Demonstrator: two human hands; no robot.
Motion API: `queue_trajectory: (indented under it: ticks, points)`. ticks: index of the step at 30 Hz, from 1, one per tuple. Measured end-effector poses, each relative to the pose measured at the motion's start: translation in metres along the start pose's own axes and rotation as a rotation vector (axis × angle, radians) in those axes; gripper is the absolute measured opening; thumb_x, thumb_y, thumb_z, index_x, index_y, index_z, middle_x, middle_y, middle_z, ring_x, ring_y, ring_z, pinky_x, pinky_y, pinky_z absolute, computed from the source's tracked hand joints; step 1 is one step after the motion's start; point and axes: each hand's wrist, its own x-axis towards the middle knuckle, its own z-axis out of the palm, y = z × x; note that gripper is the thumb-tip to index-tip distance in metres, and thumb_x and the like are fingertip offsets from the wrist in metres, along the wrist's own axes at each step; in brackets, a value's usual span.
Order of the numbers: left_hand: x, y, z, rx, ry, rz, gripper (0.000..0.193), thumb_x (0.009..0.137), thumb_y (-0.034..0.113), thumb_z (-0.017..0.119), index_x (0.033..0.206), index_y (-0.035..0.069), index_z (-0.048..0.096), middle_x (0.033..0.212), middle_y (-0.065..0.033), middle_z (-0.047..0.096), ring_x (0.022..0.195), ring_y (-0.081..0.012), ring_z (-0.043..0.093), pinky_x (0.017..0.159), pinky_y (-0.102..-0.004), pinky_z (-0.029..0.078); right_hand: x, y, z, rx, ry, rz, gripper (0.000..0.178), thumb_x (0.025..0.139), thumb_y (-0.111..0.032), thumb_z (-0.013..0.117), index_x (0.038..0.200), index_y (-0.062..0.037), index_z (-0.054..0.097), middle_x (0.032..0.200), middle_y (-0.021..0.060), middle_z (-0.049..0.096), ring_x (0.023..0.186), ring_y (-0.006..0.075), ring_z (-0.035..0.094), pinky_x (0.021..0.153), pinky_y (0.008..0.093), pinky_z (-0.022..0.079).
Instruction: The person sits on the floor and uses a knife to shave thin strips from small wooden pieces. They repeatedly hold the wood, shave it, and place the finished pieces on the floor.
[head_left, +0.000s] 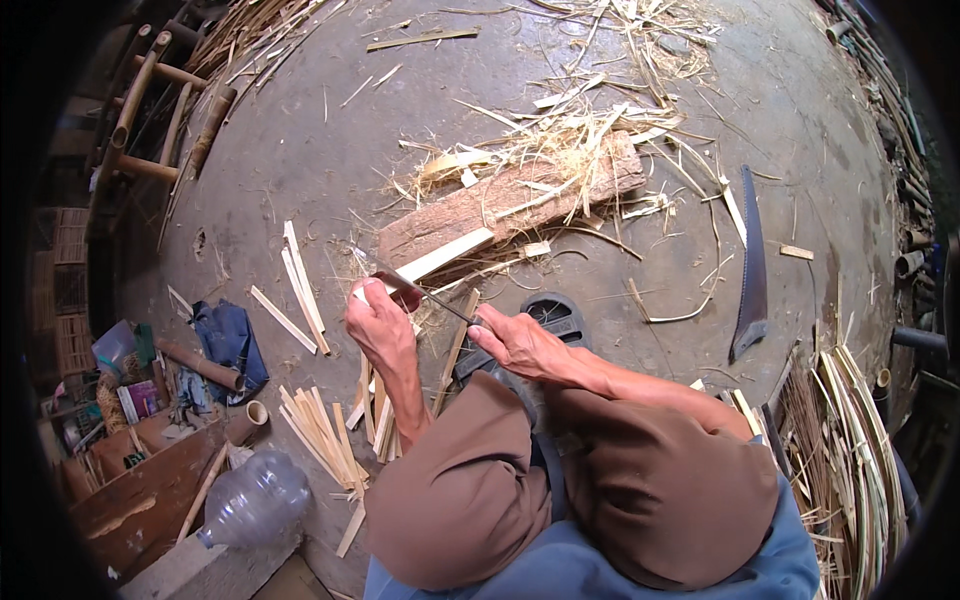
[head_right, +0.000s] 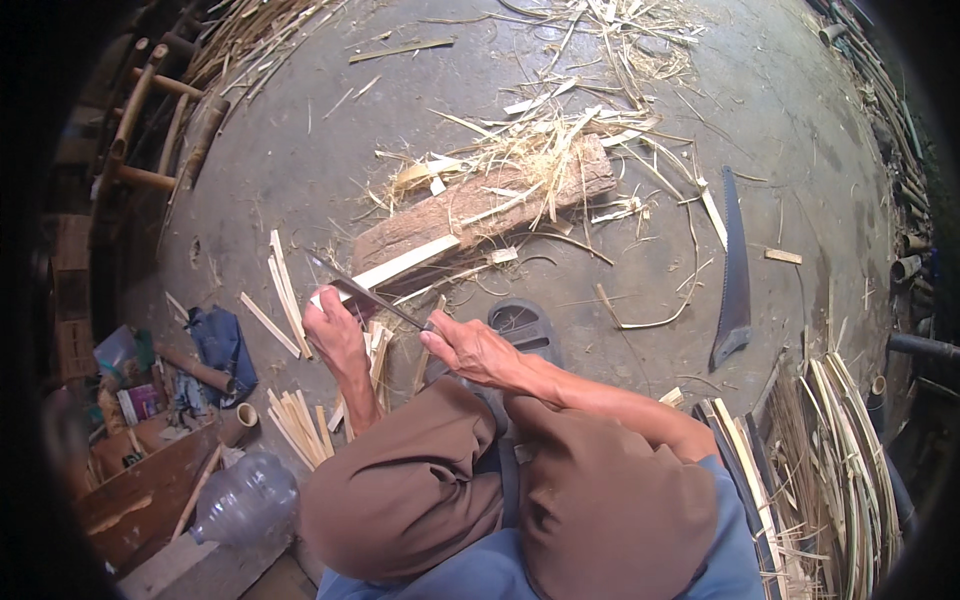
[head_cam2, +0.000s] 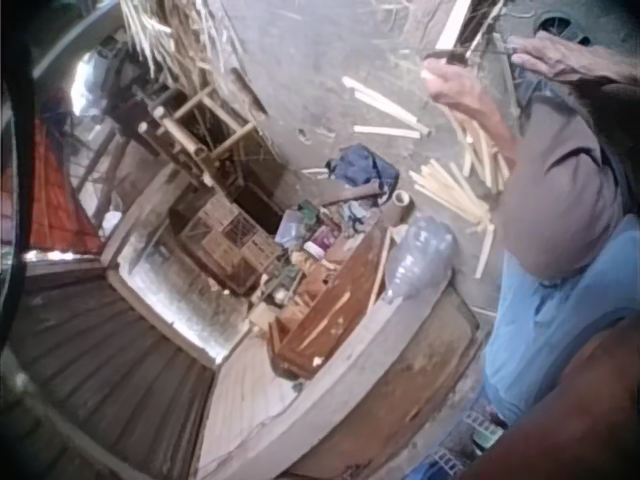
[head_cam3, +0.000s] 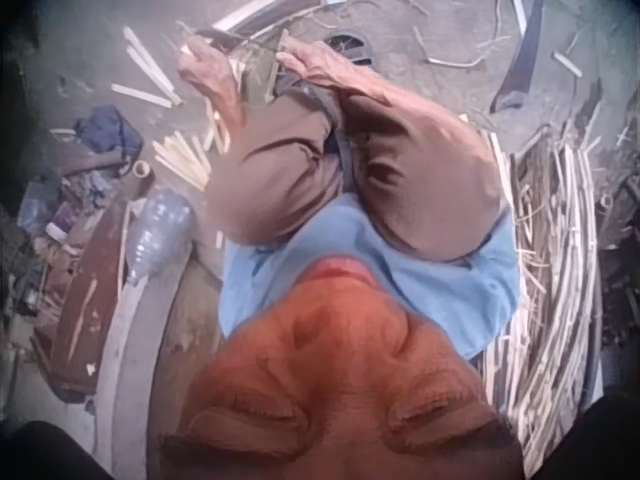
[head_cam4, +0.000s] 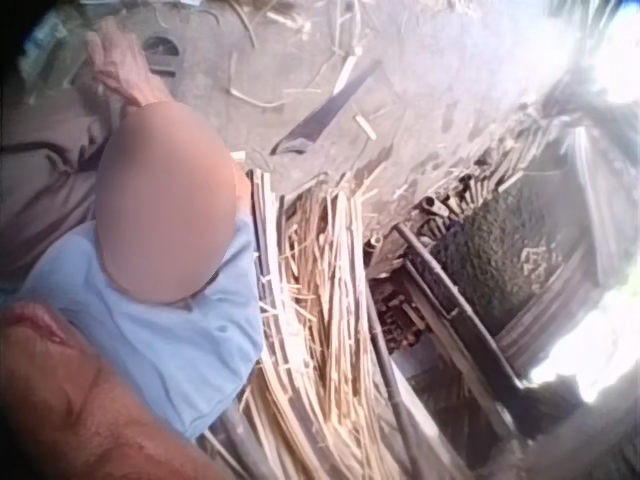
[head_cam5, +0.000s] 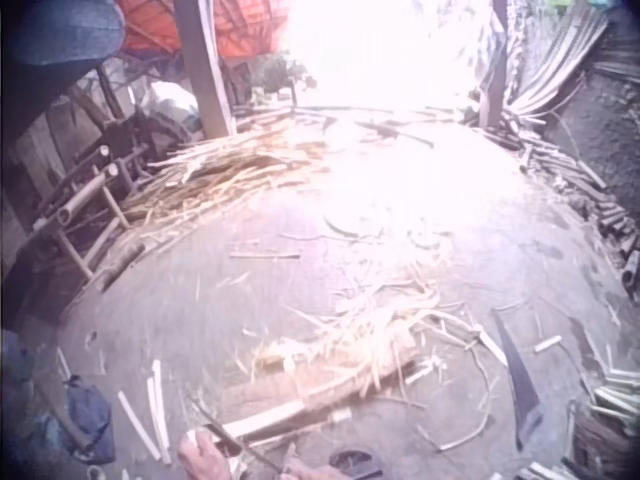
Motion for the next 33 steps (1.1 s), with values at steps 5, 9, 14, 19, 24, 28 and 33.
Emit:
queue_trajectory:
  ticks: [5,9,14,19,24,28,33]
  points:
    - [-0.004,-0.009,0.002,-0.317,-0.043,-0.159,0.036,0.099,0.018,0.040,0.106,-0.015,0.054,0.085,-0.0220,0.066,0.069,-0.0282,0.070,0.057,-0.0316,0.059,-0.009,0.051,0.005,-0.279,0.089,0.017,0.028,0.100,-0.036,0.047,0.105,-0.0088,0.041,0.072,0.0253,0.062,0.072,0.0483,0.060,0.060,0.0560,0.045]
    - [0.002,-0.016,-0.002,-0.426,-0.090,-0.216,0.036,0.100,0.016,0.037,0.107,-0.016,0.051,0.088,-0.0253,0.065,0.070,-0.0310,0.071,0.057,-0.0321,0.061,-0.023,0.099,-0.020,-0.417,0.106,0.278,0.035,0.099,-0.042,0.045,0.106,-0.0080,0.045,0.082,0.0286,0.065,0.082,0.0520,0.060,0.070,0.0585,0.047]
    - [0.011,-0.005,-0.003,-0.276,-0.111,-0.004,0.036,0.099,0.016,0.040,0.100,-0.014,0.058,0.087,-0.0215,0.066,0.064,-0.0270,0.070,0.056,-0.0315,0.061,-0.015,0.125,-0.044,-0.373,0.178,0.296,0.039,0.099,-0.043,0.044,0.104,-0.0046,0.050,0.085,0.0324,0.063,0.084,0.0538,0.059,0.071,0.0600,0.046]
    - [0.013,-0.023,0.028,-0.428,0.044,0.032,0.033,0.099,0.016,0.041,0.107,-0.008,0.063,0.100,-0.0150,0.066,0.085,-0.0213,0.068,0.068,-0.0298,0.059,-0.030,0.092,-0.037,-0.271,0.215,0.226,0.034,0.100,-0.038,0.047,0.102,-0.0040,0.049,0.078,0.0314,0.060,0.081,0.0538,0.057,0.067,0.0572,0.043]
    - [0.019,-0.097,0.122,-0.495,-0.024,0.269,0.037,0.100,0.015,0.043,0.131,-0.005,0.047,0.111,-0.0124,0.064,0.111,-0.0235,0.059,0.105,-0.0356,0.042,-0.015,0.050,-0.042,-0.224,0.320,0.009,0.026,0.092,-0.026,0.058,0.107,-0.0062,0.049,0.072,0.0255,0.059,0.075,0.0506,0.057,0.064,0.0540,0.044]
    - [0.036,-0.082,0.095,-0.863,-0.291,0.049,0.039,0.102,0.018,0.042,0.135,-0.001,0.037,0.086,-0.0069,0.059,0.075,-0.0172,0.060,0.073,-0.0340,0.055,0.009,0.045,-0.071,-0.445,0.341,0.007,0.028,0.080,-0.010,0.059,0.107,-0.0103,0.054,0.074,0.0170,0.063,0.070,0.0404,0.063,0.060,0.0493,0.047]
    - [0.023,-0.066,0.029,-0.934,-0.696,-0.419,0.047,0.099,0.008,0.045,0.144,0.008,0.032,0.071,-0.0008,0.048,0.050,-0.0060,0.043,0.045,-0.0237,0.045,0.043,0.033,-0.077,-0.710,0.233,-0.249,0.022,0.083,-0.013,0.058,0.106,-0.0117,0.057,0.070,0.0161,0.065,0.062,0.0369,0.064,0.052,0.0484,0.047]
